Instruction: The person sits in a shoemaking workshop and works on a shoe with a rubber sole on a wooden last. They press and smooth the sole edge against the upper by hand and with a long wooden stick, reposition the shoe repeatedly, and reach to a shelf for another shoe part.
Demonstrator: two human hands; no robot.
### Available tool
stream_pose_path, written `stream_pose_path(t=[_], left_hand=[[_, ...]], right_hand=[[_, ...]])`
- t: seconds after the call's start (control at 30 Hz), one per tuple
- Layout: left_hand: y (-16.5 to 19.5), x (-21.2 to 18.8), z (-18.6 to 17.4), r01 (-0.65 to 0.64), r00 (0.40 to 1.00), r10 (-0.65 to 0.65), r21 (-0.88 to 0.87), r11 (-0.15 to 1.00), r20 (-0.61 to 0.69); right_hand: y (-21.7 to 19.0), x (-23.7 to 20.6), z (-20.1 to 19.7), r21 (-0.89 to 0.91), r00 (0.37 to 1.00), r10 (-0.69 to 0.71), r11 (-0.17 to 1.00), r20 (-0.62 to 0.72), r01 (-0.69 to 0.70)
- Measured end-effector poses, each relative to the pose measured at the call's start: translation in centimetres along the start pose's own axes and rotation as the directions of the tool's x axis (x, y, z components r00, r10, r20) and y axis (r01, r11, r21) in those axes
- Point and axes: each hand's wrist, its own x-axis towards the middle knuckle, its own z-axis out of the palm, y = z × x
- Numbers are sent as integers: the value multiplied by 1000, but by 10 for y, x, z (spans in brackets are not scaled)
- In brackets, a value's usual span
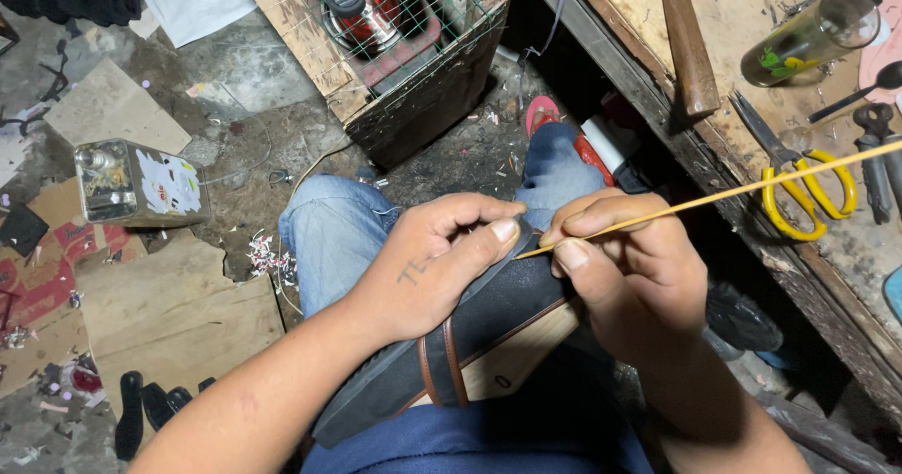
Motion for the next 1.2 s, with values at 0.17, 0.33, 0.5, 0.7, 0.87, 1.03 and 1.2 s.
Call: stream_pose_path(t=[0.17,0.33,0.5,0.7,0.87,1.03,1.2], left_hand=[[1,-1,-1,12,1000,-12,-11,1000,7],[3,-1,0,29,1000,-29,8,1000,-1],[1,-2,0,29,1000,-29,-18,999,2],[-5,-2,1,30,1000,-30,-45,999,7],[-7,-2,1,35,999,-35,-48,998,6],[-9,-3,2,29,1000,-29,-42,999,5],[-10,-3,2,27,1000,-27,-60,998,2]], right_hand=[[1,0,1,-31,1000,-26,999,9,26],[3,0,1,-38,998,-48,998,-27,47],[5,0,0,-33,997,-47,998,-56,45],[5,-3,1,20,999,-28,999,-30,28],[4,-5,1,-55,999,-42,998,3,43],[4,-6,1,-58,999,-48,997,10,49],[5,-5,2,-60,999,-35,998,13,36]])
